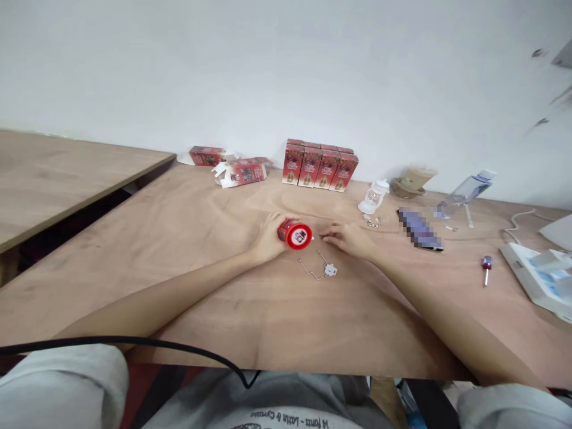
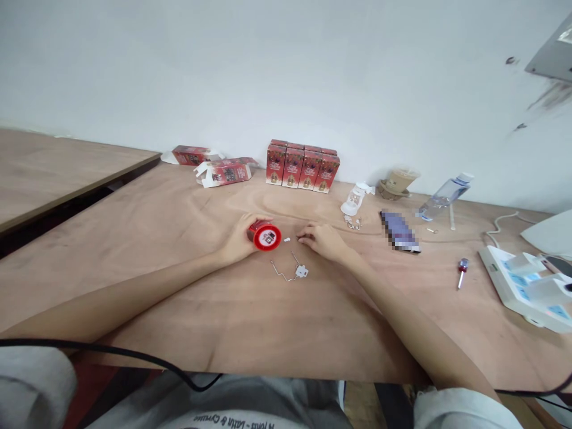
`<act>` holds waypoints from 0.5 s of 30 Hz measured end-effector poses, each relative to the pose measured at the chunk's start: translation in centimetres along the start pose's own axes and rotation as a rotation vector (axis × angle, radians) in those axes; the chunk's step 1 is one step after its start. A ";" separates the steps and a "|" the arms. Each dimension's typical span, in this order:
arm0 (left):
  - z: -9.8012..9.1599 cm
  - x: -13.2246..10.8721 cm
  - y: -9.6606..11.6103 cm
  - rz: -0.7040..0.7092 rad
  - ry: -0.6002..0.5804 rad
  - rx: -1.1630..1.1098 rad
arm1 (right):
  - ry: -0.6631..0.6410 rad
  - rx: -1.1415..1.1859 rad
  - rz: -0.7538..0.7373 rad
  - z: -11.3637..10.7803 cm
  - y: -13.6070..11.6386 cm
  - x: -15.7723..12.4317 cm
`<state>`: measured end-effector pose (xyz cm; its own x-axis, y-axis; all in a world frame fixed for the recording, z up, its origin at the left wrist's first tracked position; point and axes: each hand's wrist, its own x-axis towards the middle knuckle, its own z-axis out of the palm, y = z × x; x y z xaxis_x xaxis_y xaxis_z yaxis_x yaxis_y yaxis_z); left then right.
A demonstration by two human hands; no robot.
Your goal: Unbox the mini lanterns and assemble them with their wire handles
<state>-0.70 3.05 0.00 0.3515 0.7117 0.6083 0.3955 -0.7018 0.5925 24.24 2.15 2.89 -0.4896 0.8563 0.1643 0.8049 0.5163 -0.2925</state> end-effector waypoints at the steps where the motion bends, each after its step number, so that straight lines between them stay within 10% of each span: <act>1: 0.0 0.0 0.0 0.002 0.002 0.003 | -0.002 0.004 0.002 0.0 -0.1 0.1; 8: 0.1 0.0 -0.1 0.001 0.011 0.011 | 0.026 0.079 0.015 -0.1 -0.4 0.4; 15: 0.0 0.0 -0.1 -0.006 -0.004 -0.009 | 0.626 0.100 -0.256 -0.7 -4.6 -0.3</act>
<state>-0.67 3.13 -0.03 0.3528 0.7163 0.6021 0.3898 -0.6975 0.6013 20.89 -0.49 4.90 -0.3505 0.5680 0.7447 0.6400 0.7258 -0.2523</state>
